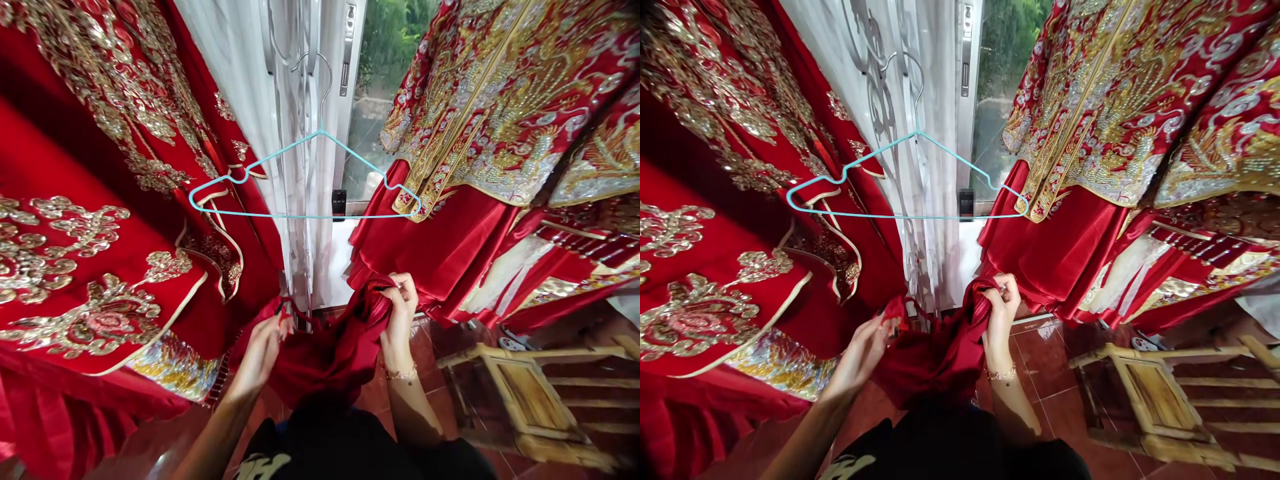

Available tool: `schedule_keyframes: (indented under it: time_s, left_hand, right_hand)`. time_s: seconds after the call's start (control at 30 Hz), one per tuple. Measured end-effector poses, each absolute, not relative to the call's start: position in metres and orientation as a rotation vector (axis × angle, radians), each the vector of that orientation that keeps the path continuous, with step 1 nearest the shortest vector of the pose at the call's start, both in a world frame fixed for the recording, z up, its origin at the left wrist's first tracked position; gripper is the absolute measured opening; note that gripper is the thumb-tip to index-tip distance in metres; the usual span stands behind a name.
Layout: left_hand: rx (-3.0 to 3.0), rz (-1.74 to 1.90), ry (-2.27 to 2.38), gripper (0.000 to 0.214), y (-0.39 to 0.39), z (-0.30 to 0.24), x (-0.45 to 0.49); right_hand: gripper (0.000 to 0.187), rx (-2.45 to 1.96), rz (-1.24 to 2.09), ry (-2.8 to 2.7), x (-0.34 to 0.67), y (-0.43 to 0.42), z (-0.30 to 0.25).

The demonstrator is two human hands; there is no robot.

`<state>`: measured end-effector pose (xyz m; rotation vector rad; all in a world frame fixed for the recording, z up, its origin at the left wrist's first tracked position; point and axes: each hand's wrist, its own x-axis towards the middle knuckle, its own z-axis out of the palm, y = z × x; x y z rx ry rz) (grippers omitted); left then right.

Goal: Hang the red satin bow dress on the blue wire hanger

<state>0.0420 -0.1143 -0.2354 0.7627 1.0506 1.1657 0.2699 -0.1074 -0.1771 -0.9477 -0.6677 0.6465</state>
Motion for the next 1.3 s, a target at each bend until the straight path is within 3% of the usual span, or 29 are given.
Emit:
schedule_keyframes:
  time_s: [0.27, 0.5, 0.7, 0.93, 1.1, 1.2, 1.3]
  left_hand:
    - [1.339, 1.306, 0.99, 0.027, -0.127, -0.211, 0.124]
    - [1.351, 1.21, 1.08, 0.018, -0.129, -0.22, 0.126]
    - [1.15, 1.178, 0.858, 0.038, -0.131, -0.213, 0.122]
    - [0.581, 1.247, 0.676, 0.042, -0.122, -0.212, 0.109]
    - [0.511, 1.347, 0.661, 0.045, -0.119, -0.214, 0.11]
    - [0.696, 1.332, 0.687, 0.047, -0.122, -0.217, 0.113]
    - [0.961, 1.336, 0.774, 0.045, -0.126, -0.216, 0.112]
  right_hand:
    - [0.016, -0.836, 1.041, -0.708, 0.232, -0.134, -0.165]
    - [0.016, -0.712, 1.304, -0.719, 0.237, -0.133, -0.178]
    - [0.018, -0.714, 1.32, -0.758, 0.235, -0.128, -0.18]
    - [0.022, -0.987, 1.038, -0.901, 0.276, -0.122, -0.184]
    - [0.03, -1.323, 0.423, -1.281, 0.287, -0.137, -0.184]
    - [0.013, -1.299, 0.689, -1.645, 0.271, -0.146, -0.185]
    - [0.02, -1.2, 1.023, -1.687, 0.252, -0.146, -0.194]
